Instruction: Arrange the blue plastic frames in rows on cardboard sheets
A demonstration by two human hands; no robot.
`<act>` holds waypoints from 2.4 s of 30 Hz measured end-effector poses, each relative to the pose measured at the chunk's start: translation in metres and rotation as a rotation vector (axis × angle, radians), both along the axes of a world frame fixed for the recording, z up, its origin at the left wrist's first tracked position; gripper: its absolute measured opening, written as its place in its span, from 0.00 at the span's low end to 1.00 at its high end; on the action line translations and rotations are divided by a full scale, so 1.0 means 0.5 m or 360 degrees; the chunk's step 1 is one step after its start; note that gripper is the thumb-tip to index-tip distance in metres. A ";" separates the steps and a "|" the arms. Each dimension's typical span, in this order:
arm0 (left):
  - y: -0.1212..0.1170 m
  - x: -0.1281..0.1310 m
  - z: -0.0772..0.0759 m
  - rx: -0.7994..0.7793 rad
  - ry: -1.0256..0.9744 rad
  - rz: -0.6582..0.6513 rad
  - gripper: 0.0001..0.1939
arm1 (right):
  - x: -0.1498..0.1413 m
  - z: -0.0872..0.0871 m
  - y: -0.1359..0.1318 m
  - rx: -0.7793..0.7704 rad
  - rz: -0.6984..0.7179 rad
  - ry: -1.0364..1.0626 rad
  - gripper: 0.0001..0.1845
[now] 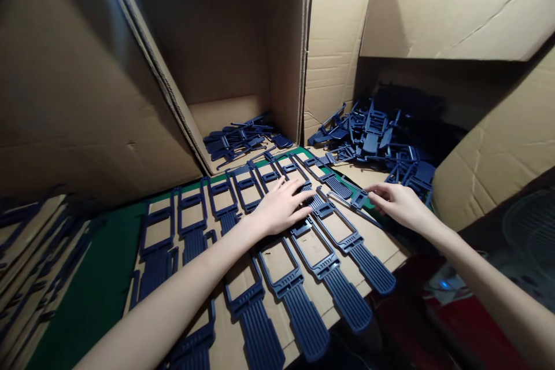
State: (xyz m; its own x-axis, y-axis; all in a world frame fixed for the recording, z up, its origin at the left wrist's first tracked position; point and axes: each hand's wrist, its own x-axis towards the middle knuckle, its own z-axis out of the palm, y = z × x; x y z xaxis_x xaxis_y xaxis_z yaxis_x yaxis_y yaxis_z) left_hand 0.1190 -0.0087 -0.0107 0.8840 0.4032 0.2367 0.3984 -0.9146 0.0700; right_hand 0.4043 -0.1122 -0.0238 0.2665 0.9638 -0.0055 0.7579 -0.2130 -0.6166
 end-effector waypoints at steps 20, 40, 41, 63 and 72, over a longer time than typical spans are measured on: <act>-0.006 0.001 -0.004 -0.0143 0.0033 -0.0032 0.21 | 0.005 -0.002 0.000 -0.0106 0.0040 0.0329 0.24; -0.003 0.001 -0.006 -0.0097 0.0025 -0.0039 0.21 | -0.035 -0.027 0.030 0.0125 0.0135 0.0354 0.33; -0.003 0.001 -0.005 -0.0098 0.0026 -0.0040 0.21 | -0.037 -0.029 0.033 0.0138 0.0125 0.0338 0.34; -0.006 -0.001 0.008 -0.0100 0.0061 -0.0014 0.20 | -0.075 -0.024 0.046 0.0301 0.0081 0.0201 0.30; -0.008 -0.001 0.010 -0.0080 0.0083 -0.0021 0.20 | -0.047 -0.039 0.050 0.0243 0.0071 0.0217 0.28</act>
State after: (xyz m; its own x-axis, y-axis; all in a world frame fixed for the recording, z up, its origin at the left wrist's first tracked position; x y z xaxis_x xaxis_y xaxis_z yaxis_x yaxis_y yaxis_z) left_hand 0.1186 -0.0128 -0.0058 0.8998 0.4017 0.1702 0.3907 -0.9156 0.0953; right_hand 0.3806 -0.0872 -0.0431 0.2300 0.9671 0.1084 0.6720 -0.0773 -0.7365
